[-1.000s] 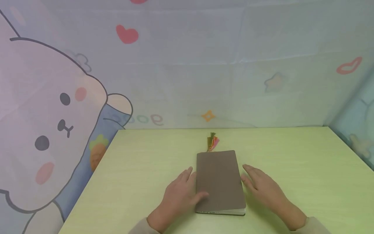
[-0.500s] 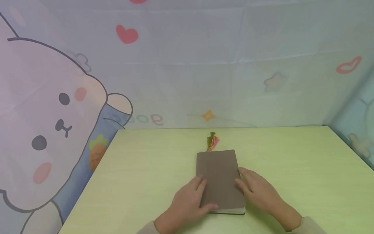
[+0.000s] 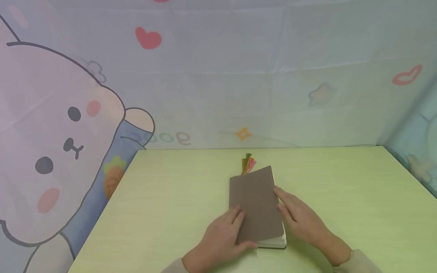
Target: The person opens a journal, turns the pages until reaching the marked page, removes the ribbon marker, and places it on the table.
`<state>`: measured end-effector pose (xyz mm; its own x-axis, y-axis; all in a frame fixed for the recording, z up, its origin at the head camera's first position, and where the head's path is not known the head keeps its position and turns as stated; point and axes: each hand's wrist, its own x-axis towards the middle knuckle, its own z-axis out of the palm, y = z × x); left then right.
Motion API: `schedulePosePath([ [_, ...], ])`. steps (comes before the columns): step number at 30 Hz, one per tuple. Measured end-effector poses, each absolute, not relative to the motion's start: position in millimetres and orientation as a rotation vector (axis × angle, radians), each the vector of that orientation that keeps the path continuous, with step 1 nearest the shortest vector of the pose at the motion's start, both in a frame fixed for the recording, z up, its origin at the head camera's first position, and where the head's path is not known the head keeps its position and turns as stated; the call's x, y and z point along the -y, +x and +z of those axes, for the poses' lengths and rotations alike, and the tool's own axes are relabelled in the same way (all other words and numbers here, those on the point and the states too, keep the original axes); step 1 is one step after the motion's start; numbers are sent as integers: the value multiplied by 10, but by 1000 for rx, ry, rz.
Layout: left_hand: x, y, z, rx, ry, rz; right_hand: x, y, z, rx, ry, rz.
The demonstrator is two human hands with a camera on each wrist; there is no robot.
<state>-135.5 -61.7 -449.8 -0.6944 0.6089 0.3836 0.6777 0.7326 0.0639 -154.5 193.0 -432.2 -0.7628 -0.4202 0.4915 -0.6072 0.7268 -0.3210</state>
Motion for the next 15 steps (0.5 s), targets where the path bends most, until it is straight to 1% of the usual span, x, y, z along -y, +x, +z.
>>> schedulePosePath([
  [5, 645, -1353, -4455, 2519, -1013, -308, -1910, -1542, -4293, 2571, 769, 711],
  [15, 715, -1391, -4347, 2125, -1103, -252, -1894, -1527, -4298, 2660, 713, 803],
])
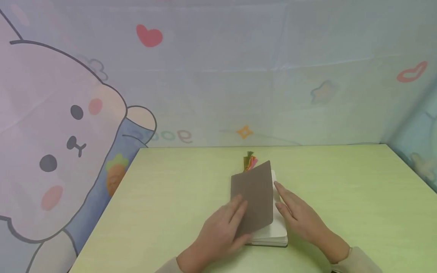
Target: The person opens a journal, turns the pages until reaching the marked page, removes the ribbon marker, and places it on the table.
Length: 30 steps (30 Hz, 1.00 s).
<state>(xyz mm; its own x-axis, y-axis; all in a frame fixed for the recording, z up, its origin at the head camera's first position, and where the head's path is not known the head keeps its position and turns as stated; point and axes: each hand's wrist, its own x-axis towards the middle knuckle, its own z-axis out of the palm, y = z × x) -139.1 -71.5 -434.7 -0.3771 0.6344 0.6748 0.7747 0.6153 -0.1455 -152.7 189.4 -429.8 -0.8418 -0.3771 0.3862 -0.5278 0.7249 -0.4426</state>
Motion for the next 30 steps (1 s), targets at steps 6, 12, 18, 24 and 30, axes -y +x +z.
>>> schedulePosePath([
  [6, 813, -1351, -4251, 1988, -1156, -288, -1843, -1451, -4368, 2741, 763, 639],
  [12, 924, -1305, -4187, 1915, -1180, -295, -1811, -1349, -4467, 2887, 811, 579],
  [18, 1073, -1258, -4145, 2007, -1144, -225, -1792, -1273, -4531, 2975, 821, 561],
  [24, 1236, -1229, -4104, 2101, -1116, -162, -1779, -1233, -4540, 3027, 802, 548],
  [30, 1338, -1217, -4072, 2051, -1098, -174, -1757, -1190, -4533, 3039, 801, 561],
])
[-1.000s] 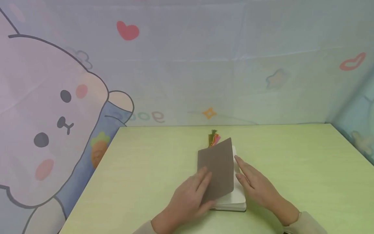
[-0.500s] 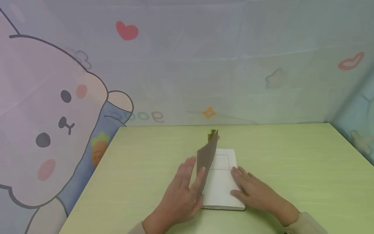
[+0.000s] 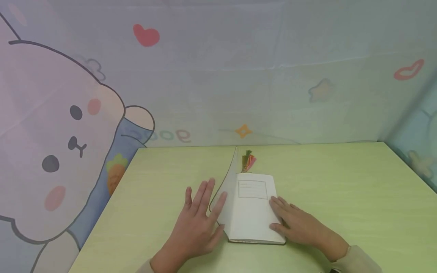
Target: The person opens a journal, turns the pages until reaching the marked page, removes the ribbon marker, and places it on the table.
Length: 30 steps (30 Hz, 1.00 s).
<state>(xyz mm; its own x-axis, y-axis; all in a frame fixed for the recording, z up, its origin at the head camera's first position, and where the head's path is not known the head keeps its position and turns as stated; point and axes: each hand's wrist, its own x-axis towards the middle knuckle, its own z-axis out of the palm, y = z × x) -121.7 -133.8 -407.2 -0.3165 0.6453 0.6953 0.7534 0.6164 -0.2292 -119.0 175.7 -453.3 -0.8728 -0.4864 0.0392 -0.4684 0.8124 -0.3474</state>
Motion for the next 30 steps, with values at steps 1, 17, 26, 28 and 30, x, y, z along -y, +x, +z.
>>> schedulePosePath([
  [1, 1345, -1219, -4069, 2046, -1090, -169, -1756, -1190, -4532, -2940, -779, -544],
  [17, 1530, -1171, -4099, 2441, -920, 113, -1752, -1176, -4522, -2934, -771, -535],
  [26, 1597, -1212, -4239, 2696, -911, 42, -1771, -1173, -4536, -2950, -845, -491],
  [28, 1606, -1224, -4279, 2719, -911, -23, -1783, -1175, -4546, -2951, -878, -478],
  [30, 1616, -1238, -4317, 2722, -914, -38, -1798, -1181, -4553, -2949, -894, -476],
])
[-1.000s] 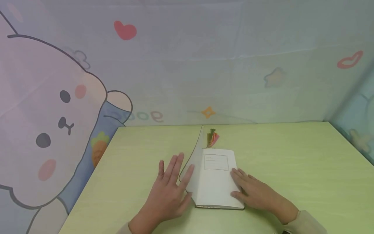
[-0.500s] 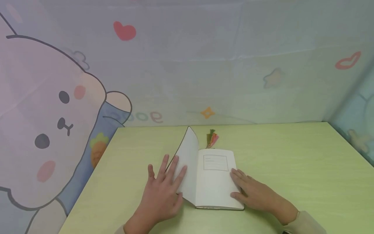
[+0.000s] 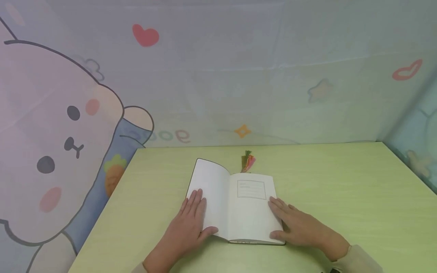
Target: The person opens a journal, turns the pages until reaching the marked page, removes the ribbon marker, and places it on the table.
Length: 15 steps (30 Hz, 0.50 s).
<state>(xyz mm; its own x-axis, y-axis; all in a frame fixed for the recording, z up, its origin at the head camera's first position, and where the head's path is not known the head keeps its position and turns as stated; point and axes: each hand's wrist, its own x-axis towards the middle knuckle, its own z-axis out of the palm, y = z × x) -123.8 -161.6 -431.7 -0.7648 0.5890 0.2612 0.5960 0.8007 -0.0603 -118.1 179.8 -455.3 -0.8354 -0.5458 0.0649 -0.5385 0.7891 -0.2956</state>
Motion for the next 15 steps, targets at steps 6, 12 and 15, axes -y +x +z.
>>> schedulePosePath([
  [6, 1647, -1289, -4430, 2700, -916, 24, -1832, -1234, -4550, -2926, -974, -508],
  [12, 1661, -1311, -4486, 2689, -910, 29, -1849, -1305, -4543, -2882, -1052, -544],
  [15, 1665, -1317, -4502, 2682, -912, 23, -1847, -1332, -4554, -2870, -1014, -567],
])
